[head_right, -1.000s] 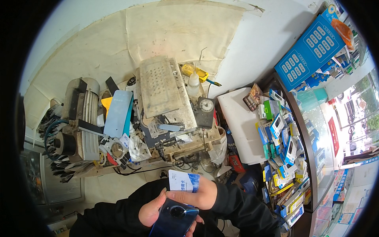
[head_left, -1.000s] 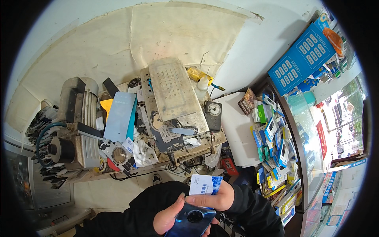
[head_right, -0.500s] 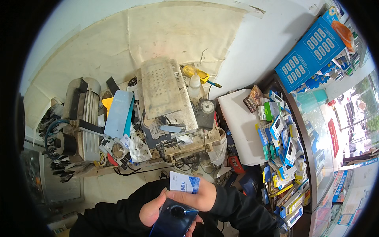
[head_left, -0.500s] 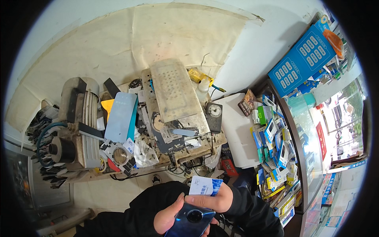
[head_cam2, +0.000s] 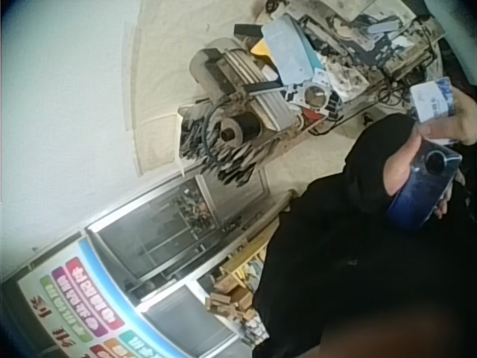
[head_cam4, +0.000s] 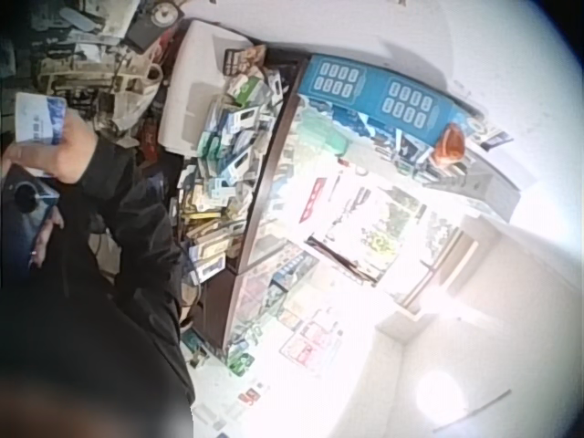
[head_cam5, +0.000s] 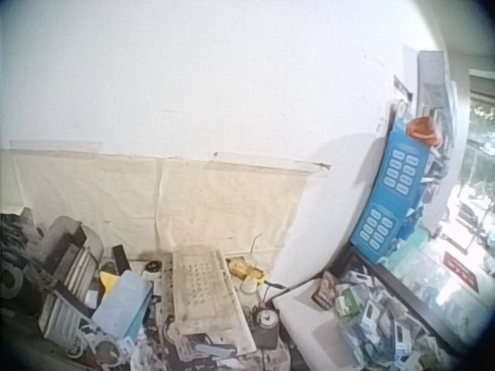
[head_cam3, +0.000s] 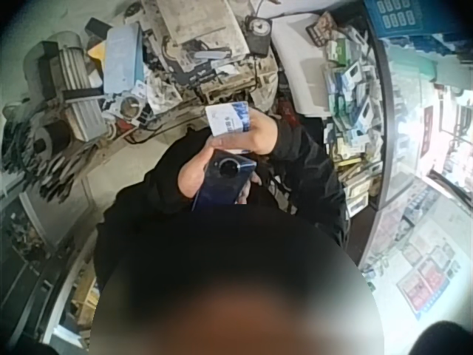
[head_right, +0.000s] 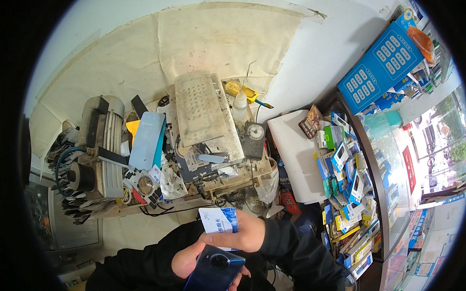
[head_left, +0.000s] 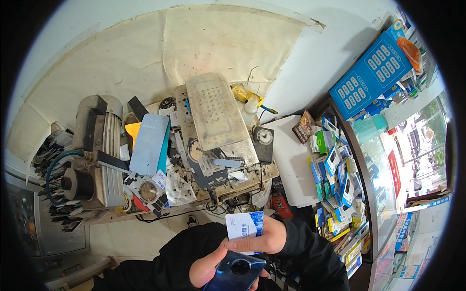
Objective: The person holds a blue smartphone and applies a small amount of adhesive from a bottle to the back of the device. They then press a white card against the adhesive area and rub it to spread the substance. The person continues to rub the card on the phone's back and then removes the card, leaving the adhesive applied.
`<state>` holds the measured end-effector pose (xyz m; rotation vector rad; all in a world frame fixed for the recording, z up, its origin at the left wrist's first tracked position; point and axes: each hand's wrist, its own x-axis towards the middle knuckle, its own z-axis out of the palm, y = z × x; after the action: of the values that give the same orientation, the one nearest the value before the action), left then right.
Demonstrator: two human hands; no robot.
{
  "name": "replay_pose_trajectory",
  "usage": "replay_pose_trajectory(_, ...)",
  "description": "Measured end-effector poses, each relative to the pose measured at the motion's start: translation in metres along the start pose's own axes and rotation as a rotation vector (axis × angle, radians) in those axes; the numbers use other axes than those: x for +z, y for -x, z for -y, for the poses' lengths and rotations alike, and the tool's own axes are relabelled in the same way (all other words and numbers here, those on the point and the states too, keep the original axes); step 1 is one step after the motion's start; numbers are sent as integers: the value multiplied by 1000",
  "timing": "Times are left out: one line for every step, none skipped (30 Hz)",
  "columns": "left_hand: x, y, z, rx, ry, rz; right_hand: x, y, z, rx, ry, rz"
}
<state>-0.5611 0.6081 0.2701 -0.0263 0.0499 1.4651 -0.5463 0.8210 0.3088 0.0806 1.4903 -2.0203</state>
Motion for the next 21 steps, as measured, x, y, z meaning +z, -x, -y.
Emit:
replay_pose_trajectory(0,0,0,1,-6,-5,2,0,-1,-2,-12,-12)
replay_pose_trajectory(1,1,-1,4,-10,-10,3,0,-1,35,4,-31)
replay_pose_trajectory(1,2,-1,8,-15,-16,5,1,-2,-3,-39,-37)
replay_pose_trajectory(2,1,-1,19,-23,-12,6,3,-1,-1,-52,-46)
replay_pose_trajectory(2,1,-1,27,-29,-10,9,4,-1,-6,-64,-58)
replay_pose_trajectory(3,1,-2,31,-36,-9,11,6,-1,-14,-34,-68)
replay_pose_trajectory(3,1,-3,36,-49,-8,12,8,-1,-31,2,-79)
replay_pose_trajectory(3,0,-4,43,-63,-6,14,9,0,-58,45,-92)
replay_pose_trajectory(4,0,-5,49,-76,-4,15,10,0,-86,85,-120)
replay_pose_trajectory(4,1,-6,22,-68,-25,17,10,1,-125,131,-149)
replay_pose_trajectory(4,2,-8,-2,-59,-46,17,10,1,-161,176,-174)
replay_pose_trajectory(5,3,-8,-27,-48,-69,17,10,2,-129,144,-153)
replay_pose_trajectory(6,3,-7,-16,-77,-98,17,10,3,-98,113,-133)
replay_pose_trajectory(7,4,-6,-5,-109,-126,16,9,4,-70,82,-113)
replay_pose_trajectory(8,4,-5,5,-143,-153,15,9,5,-67,72,-109)
replay_pose_trajectory(8,3,-3,26,-95,-102,15,9,6,-62,61,-104)
replay_pose_trajectory(8,0,-1,47,-48,-50,14,9,6,-70,54,-92)
replay_pose_trajectory(8,-1,0,67,-1,2,13,8,7,-60,53,-82)
replay_pose_trajectory(8,-1,1,62,-6,-7,12,6,7,-61,54,-66)
replay_pose_trajectory(8,0,1,56,-12,-17,11,5,6,-55,62,-49)
replay_pose_trajectory(7,0,2,51,-17,-26,10,3,6,-47,42,-27)
